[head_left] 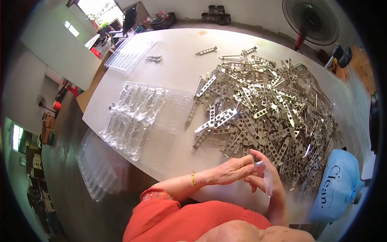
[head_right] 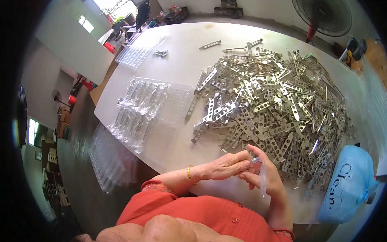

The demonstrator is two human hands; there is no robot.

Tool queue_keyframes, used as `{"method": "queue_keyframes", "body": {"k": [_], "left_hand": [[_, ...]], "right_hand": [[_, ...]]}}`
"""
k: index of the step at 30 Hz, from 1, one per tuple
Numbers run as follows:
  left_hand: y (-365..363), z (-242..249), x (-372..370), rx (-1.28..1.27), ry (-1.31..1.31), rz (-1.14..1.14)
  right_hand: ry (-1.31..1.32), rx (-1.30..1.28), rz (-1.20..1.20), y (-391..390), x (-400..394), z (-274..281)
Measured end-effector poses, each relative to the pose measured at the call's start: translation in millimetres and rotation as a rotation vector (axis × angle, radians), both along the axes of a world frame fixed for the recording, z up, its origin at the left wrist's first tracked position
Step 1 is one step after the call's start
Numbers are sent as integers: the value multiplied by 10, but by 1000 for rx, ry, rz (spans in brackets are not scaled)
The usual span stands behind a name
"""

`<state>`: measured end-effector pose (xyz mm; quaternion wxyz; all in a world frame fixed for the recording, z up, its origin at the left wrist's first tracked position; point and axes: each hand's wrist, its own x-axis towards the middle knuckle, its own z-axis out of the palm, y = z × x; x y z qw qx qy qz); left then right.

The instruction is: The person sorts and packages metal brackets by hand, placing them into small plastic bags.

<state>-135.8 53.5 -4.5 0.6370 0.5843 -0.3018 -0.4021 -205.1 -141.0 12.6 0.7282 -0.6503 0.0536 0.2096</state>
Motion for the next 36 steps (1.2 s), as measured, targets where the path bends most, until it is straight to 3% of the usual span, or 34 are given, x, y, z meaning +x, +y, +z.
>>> {"method": "queue_keyframes", "body": {"k": [2,8,13,15,19,21,23,25,27,31,36], "left_hand": [[20,11,17,30,-3,43],[21,-118,16,93,-69,143],[9,-239,15,41,-285,133],[8,-184,-12,53,-145,149],[-52,-92,-79,-29,-119,215],[-42,-13,-94,-82,122,83],[-37,-3,-89,-86,107,64],[-76,-24,-103,-108,135,-1],[-65,-76,-105,2,26,211],[-39,-231,-53,70,-20,332],[-29,-152,-32,133,44,313]], "right_hand": [[-78,-51,43,-54,-8,-6],[-257,-90,-141,-93,-58,-164],[-165,-22,-115,-13,-42,-124],[-169,-51,-102,19,-40,-83],[-79,63,-153,100,-17,-57],[-46,70,-146,98,-10,-105],[-69,-50,-76,69,-34,-199],[-54,-15,-55,67,-11,-160],[-46,35,-26,46,-15,-154],[-151,31,-66,-23,-18,-148],[-158,-57,-191,-11,-17,-106]]}}
